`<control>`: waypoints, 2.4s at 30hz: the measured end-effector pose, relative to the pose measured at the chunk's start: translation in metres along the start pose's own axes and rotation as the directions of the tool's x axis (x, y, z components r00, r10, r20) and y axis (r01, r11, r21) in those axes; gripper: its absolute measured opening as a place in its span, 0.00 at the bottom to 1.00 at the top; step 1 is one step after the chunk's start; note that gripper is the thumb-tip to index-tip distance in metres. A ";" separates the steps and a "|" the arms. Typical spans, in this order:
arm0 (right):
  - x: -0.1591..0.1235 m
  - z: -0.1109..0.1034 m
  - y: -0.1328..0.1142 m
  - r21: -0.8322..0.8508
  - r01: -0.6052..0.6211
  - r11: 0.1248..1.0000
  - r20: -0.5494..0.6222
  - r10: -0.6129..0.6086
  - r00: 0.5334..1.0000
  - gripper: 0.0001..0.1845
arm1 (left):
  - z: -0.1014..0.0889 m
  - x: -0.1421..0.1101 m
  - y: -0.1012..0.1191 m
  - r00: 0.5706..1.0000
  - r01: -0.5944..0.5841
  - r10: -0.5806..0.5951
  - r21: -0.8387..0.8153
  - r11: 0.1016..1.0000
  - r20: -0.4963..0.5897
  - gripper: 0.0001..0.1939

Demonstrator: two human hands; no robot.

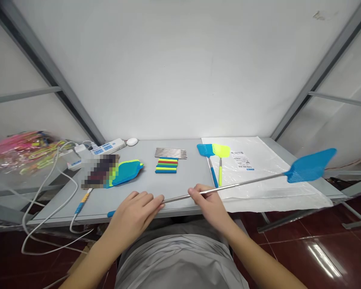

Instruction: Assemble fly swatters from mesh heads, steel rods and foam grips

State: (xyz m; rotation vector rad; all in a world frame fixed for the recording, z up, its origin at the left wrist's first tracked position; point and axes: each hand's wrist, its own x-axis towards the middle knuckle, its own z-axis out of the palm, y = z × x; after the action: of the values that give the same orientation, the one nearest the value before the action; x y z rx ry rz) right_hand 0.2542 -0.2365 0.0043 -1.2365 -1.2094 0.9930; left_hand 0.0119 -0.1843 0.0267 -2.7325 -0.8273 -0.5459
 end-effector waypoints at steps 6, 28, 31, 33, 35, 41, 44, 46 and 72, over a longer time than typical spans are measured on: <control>-0.007 0.015 -0.007 -0.099 -0.017 0.995 0.140 0.031 0.990 0.27 | 0.013 0.009 0.017 0.997 -0.055 0.054 -0.028 0.998 -0.060 0.11; -0.002 -0.059 -0.019 0.059 0.074 0.996 -0.283 -0.054 0.958 0.27 | 0.010 -0.029 -0.062 0.977 0.009 0.029 0.174 0.985 -0.209 0.20; 0.002 -0.060 -0.019 0.121 0.066 0.990 -0.293 -0.027 0.956 0.28 | 0.010 -0.030 -0.067 0.974 0.026 0.006 0.138 0.990 -0.225 0.18; 0.004 -0.062 -0.019 0.173 0.056 0.983 -0.322 0.002 0.947 0.28 | 0.011 -0.032 -0.071 0.972 0.047 -0.021 0.103 0.994 -0.235 0.17; 0.006 -0.065 -0.019 0.213 0.069 0.975 -0.361 0.013 0.932 0.27 | 0.014 -0.037 -0.076 0.967 0.073 -0.054 0.070 0.995 -0.249 0.16; 0.006 -0.066 -0.021 0.288 0.096 0.953 -0.388 0.024 0.922 0.26 | 0.022 -0.047 -0.078 0.943 0.110 -0.097 0.022 0.994 -0.318 0.16; 0.007 -0.064 -0.021 0.312 0.101 0.945 -0.384 0.028 0.923 0.26 | 0.024 -0.044 -0.070 0.923 0.119 -0.118 -0.019 0.993 -0.365 0.15; 0.009 -0.066 -0.022 0.316 0.111 0.942 -0.386 0.021 0.922 0.26 | 0.025 -0.042 -0.066 0.914 0.129 -0.134 -0.040 0.991 -0.383 0.15; 0.005 -0.037 -0.003 0.210 0.009 0.978 -0.224 0.039 0.974 0.28 | 0.029 -0.027 -0.034 0.922 0.127 -0.263 -0.418 0.900 -0.286 0.07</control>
State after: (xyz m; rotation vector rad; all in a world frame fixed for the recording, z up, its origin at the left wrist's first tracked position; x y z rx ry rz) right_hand 0.2914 -0.2373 0.0106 -1.1578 -0.8945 0.9366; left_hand -0.0198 -0.1606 -0.0063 -2.7782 -0.9992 -1.3134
